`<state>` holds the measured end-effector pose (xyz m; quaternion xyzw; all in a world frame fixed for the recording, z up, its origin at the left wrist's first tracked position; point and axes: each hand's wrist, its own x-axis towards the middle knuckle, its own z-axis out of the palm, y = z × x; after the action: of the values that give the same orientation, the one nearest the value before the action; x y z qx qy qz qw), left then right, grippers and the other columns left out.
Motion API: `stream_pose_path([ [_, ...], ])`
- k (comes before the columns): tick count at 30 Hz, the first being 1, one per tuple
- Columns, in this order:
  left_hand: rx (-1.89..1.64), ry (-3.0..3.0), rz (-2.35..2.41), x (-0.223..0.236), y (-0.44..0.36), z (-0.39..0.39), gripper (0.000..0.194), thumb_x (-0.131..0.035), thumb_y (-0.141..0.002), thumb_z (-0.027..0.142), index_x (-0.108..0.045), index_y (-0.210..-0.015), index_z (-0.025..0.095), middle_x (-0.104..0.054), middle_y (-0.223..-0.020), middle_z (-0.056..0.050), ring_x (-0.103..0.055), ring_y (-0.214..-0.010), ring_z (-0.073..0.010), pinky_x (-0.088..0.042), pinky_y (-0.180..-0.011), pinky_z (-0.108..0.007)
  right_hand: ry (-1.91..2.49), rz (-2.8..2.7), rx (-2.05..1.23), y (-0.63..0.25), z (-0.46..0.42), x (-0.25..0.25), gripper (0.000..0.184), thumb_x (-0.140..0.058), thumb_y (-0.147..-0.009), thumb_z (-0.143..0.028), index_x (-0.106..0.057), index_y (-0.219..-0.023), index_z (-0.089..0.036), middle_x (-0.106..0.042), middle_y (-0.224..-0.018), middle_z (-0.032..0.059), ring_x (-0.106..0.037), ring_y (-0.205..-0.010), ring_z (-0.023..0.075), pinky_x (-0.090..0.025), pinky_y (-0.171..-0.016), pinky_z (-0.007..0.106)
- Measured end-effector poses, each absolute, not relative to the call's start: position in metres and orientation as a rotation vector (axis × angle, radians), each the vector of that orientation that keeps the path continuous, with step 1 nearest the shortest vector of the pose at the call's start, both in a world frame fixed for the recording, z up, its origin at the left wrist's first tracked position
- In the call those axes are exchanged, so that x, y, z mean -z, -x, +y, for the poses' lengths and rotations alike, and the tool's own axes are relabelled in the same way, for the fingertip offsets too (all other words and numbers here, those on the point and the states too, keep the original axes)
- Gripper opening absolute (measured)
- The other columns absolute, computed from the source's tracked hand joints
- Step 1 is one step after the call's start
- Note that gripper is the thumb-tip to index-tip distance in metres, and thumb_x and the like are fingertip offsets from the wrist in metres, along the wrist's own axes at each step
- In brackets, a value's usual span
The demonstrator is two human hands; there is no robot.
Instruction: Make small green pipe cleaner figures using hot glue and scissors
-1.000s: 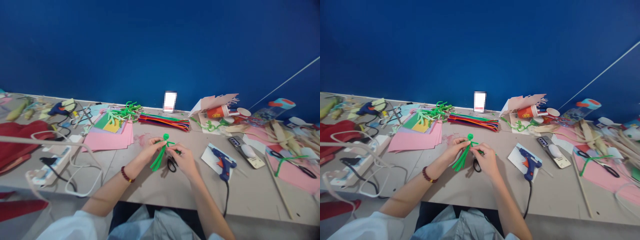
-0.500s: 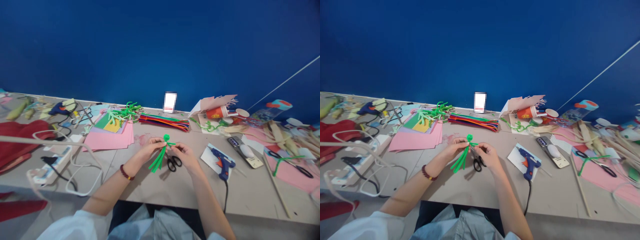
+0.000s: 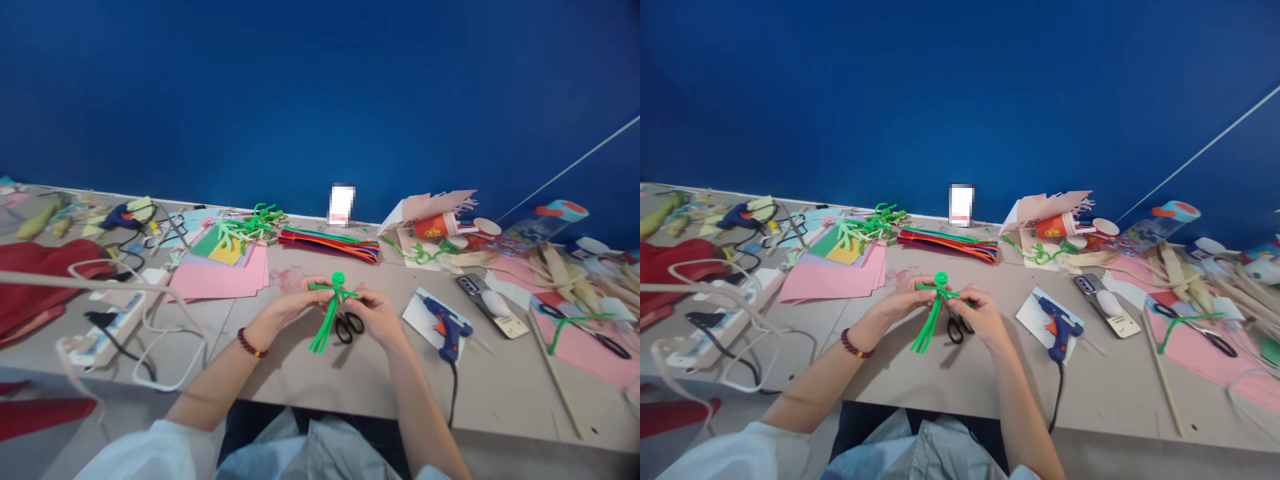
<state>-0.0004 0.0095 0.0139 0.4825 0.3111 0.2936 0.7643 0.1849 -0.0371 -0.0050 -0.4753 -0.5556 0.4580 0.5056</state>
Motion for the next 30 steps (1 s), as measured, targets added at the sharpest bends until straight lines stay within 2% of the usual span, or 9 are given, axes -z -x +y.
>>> stream_pose_path([
  [3,-0.662,-1.101,0.717,-0.015,0.001,0.01,0.037,-0.075,-0.061,0.036,-0.066,-0.089,0.013,-0.067,-0.071,-0.004,-0.061,-0.06,-0.0138,-0.045,-0.058,-0.024,1.212,-1.358,-1.059,-0.184,-0.036,0.005,0.019,-0.067,-0.07,-0.039,-0.07,-0.068,-0.02,-0.054,-0.066,0.0,-0.053,-0.063,0.0133,-0.045,-0.061,0.026],
  [7,-0.738,-1.215,0.766,-0.016,-0.001,0.01,0.027,-0.073,-0.063,0.036,-0.065,-0.073,0.011,-0.064,-0.066,-0.003,-0.057,-0.06,-0.0117,-0.045,-0.062,-0.025,1.29,-1.39,-1.03,-0.184,-0.035,0.003,0.022,-0.065,-0.072,-0.04,-0.069,-0.066,-0.019,-0.056,-0.066,0.0007,-0.054,-0.065,0.0143,-0.045,-0.066,0.028],
  [11,-0.803,-1.325,0.837,-0.012,-0.004,0.011,0.024,-0.071,-0.066,0.035,-0.062,-0.066,0.012,-0.061,-0.061,0.0,-0.053,-0.059,-0.01,-0.042,-0.06,-0.023,1.313,-1.399,-1.04,-0.186,-0.035,0.006,0.022,-0.065,-0.072,-0.039,-0.069,-0.068,-0.019,-0.057,-0.07,0.0014,-0.056,-0.067,0.0147,-0.045,-0.066,0.028],
  [15,-0.794,-1.427,0.82,-0.009,-0.004,0.01,0.026,-0.067,-0.07,0.037,-0.06,-0.067,0.013,-0.061,-0.062,-0.001,-0.054,-0.061,-0.0114,-0.043,-0.061,-0.024,1.33,-1.416,-1.018,-0.186,-0.035,0.009,0.019,-0.064,-0.073,-0.038,-0.069,-0.071,-0.02,-0.057,-0.072,0.0014,-0.057,-0.067,0.0147,-0.045,-0.065,0.027],
  [19,-0.657,-1.493,0.718,-0.015,-0.003,0.005,0.027,-0.063,-0.074,0.039,-0.062,-0.069,0.012,-0.065,-0.066,-0.004,-0.058,-0.064,-0.0139,-0.046,-0.065,-0.026,1.286,-1.458,-0.966,-0.185,-0.034,0.011,0.014,-0.06,-0.075,-0.034,-0.066,-0.073,-0.021,-0.058,-0.078,0.0017,-0.058,-0.074,0.016,-0.046,-0.071,0.029],
  [22,-0.595,-1.483,0.697,-0.019,-0.003,0.002,0.027,-0.063,-0.074,0.039,-0.063,-0.069,0.012,-0.064,-0.064,-0.005,-0.059,-0.062,-0.014,-0.046,-0.061,-0.025,1.278,-1.455,-0.954,-0.187,-0.033,0.013,0.013,-0.06,-0.075,-0.033,-0.065,-0.073,-0.022,-0.059,-0.08,0.0024,-0.058,-0.077,0.0168,-0.046,-0.074,0.03],
  [30,-0.579,-1.636,0.814,-0.009,-0.009,0.003,0.021,-0.061,-0.072,0.028,-0.057,-0.059,0.012,-0.056,-0.055,0.0,-0.049,-0.054,-0.0107,-0.038,-0.053,-0.022,1.345,-1.487,-0.868,-0.191,-0.034,0.006,0.012,-0.063,-0.074,-0.031,-0.068,-0.071,-0.02,-0.055,-0.079,0.0026,-0.055,-0.072,0.0152,-0.044,-0.065,0.027],
])
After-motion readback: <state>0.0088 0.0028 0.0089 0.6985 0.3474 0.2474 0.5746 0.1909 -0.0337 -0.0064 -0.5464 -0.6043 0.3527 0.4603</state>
